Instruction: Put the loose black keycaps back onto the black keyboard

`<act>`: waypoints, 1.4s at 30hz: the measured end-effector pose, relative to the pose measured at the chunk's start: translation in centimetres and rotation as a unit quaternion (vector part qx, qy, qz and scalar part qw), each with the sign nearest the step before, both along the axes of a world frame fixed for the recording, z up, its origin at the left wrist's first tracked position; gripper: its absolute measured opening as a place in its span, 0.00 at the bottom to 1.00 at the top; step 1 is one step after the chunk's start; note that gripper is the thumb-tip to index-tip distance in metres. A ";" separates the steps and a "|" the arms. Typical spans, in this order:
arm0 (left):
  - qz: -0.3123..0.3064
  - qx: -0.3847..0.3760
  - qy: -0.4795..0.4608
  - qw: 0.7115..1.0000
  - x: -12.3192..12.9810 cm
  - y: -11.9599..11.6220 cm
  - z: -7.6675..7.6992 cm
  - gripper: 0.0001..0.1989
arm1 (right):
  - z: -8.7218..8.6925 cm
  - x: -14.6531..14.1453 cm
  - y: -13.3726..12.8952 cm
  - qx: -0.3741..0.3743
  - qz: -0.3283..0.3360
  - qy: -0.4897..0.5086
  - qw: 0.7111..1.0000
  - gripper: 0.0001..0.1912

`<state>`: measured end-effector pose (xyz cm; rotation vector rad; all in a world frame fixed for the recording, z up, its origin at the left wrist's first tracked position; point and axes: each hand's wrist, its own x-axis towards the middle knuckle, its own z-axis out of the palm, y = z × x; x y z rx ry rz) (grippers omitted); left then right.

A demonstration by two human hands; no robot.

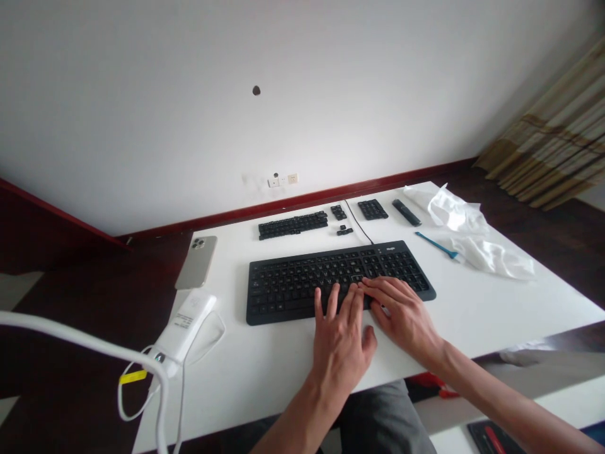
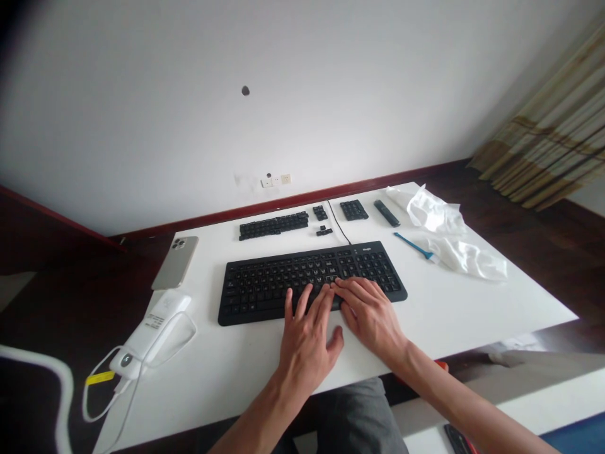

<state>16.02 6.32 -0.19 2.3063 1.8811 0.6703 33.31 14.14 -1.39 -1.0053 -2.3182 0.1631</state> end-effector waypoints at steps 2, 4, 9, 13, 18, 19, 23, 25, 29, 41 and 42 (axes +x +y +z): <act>0.002 -0.001 0.016 1.000 0.1 0.0 0.0 0.34 | 0.0 0.0 0.0 0.005 -0.002 -0.012 1.000 0.20; 0.005 -0.003 0.030 1.000 0.1 0.0 0.1 0.34 | 0.1 -0.1 0.0 0.010 -0.001 -0.020 1.000 0.18; 0.005 -0.007 0.035 0.999 0.2 -0.1 0.3 0.34 | 0.1 -0.4 0.1 0.017 0.000 -0.017 1.000 0.15; 0.004 -0.004 0.031 0.999 0.1 0.0 0.3 0.34 | 0.2 -0.6 0.1 0.009 0.001 -0.007 1.000 0.16; 0.001 0.004 0.021 1.000 0.1 0.1 0.4 0.35 | 0.6 -0.8 0.0 -0.005 0.000 0.005 1.000 0.19; 0.001 0.007 0.019 1.000 0.0 0.1 0.4 0.35 | 0.6 -0.8 0.0 -0.004 -0.001 0.010 1.000 0.20; 0.004 0.018 0.017 1.000 0.0 0.0 0.3 0.34 | 0.7 -0.9 -0.1 0.016 -0.002 0.034 0.999 0.21; 0.006 0.021 0.019 1.000 -0.1 -0.1 0.3 0.33 | 0.7 -0.9 -0.2 0.025 0.000 0.041 0.999 0.21; 0.014 0.021 0.024 0.999 -0.1 -0.2 0.2 0.31 | 0.7 -0.9 -0.3 0.024 -0.017 0.049 0.998 0.25; 0.017 0.027 0.021 0.999 -0.1 -0.3 0.2 0.32 | 0.6 -0.9 -0.4 0.008 -0.039 0.057 0.998 0.30; 0.019 0.028 0.023 0.999 -0.1 -0.3 0.2 0.32 | 0.6 -0.9 -0.4 0.006 -0.038 0.056 0.998 0.29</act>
